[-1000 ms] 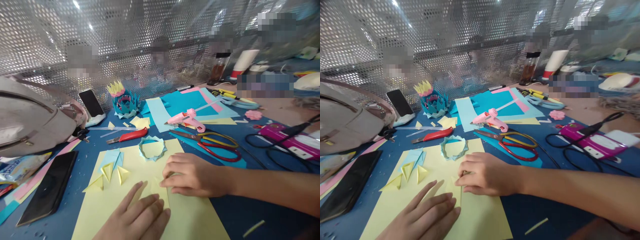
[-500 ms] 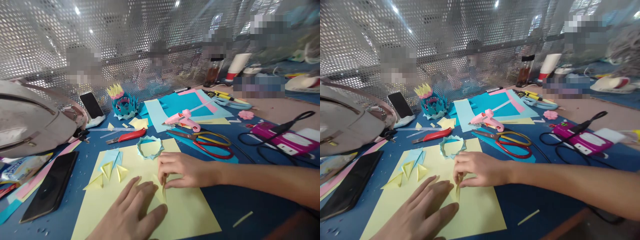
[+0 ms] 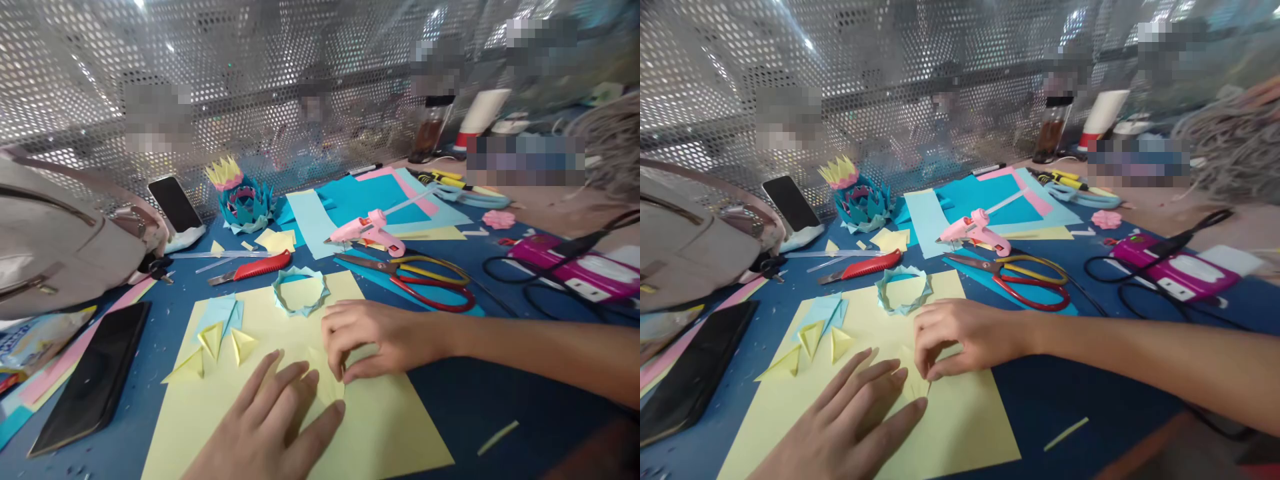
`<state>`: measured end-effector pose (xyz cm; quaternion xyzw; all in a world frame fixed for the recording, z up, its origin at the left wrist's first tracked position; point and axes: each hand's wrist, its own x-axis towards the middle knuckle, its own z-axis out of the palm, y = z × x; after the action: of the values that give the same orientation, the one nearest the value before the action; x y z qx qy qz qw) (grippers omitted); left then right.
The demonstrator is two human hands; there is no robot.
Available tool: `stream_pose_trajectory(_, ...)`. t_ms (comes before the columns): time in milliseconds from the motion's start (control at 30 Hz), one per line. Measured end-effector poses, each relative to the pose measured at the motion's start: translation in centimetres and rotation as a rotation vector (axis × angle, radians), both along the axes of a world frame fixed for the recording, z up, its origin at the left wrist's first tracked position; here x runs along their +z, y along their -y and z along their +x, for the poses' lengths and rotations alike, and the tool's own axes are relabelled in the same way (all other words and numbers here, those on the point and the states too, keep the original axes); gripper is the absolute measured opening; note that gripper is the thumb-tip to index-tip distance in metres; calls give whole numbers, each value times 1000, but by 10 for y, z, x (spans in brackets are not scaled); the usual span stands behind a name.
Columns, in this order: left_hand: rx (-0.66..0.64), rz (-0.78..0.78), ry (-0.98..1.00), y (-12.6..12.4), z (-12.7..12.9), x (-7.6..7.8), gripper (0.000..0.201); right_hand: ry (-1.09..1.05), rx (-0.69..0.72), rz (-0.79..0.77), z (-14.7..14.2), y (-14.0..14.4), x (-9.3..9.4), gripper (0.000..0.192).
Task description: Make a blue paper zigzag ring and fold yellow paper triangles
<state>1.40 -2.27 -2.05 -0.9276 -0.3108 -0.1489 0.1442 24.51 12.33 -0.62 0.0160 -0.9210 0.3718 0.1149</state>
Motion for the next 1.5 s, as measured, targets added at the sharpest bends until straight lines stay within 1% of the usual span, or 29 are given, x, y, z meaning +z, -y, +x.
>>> stream_pose_trajectory(167, 2, -7, -5, -2, 0, -2, 45, 34, -62, -46, -2, 1, 0, 31)
stream_pose_trajectory(333, -4, -11, -23, 0, 1, -3, 54, 0, 9, -94, -2, -4, -2, 31)
stream_pose_trajectory(433, 2, 3, -30, 1, 2, -2, 58, 30, 5, -89, -2, -5, -2, 32)
stream_pose_trajectory(667, 5, -19, -73, 2, 0, -1, 63, 91, -61, 64, -6, 5, 4, 32)
stream_pose_trajectory(767, -1, -21, -69, 2, -1, -1, 63, 94, -84, 102, -8, 9, 4, 31)
stream_pose_trajectory(900, 3, -34, -66, 3, -1, 0, 63, 98, -128, 147, -10, 13, 0, 25)
stream_pose_trajectory(1033, 6, 3, -40, 2, -1, -3, 62, 74, -161, 278, -8, 16, -7, 24)
stream_pose_trajectory(1100, 11, 38, -31, 2, 0, -5, 55, 60, -170, 343, -7, 17, -10, 25)
stream_pose_trajectory(1167, 25, 74, -30, 2, 0, -6, 44, 48, -178, 390, -6, 18, -12, 23)
stream_pose_trajectory(1233, 35, 100, -25, 2, 0, -7, 38, 34, -188, 413, -6, 18, -13, 20)
stream_pose_trajectory(1300, 38, 107, -23, 2, 0, -8, 37, 29, -208, 416, -7, 19, -13, 16)
stream_pose_trajectory(1500, 33, 88, -58, 2, -4, -12, 44, 54, -267, 422, -9, 24, -11, 15)
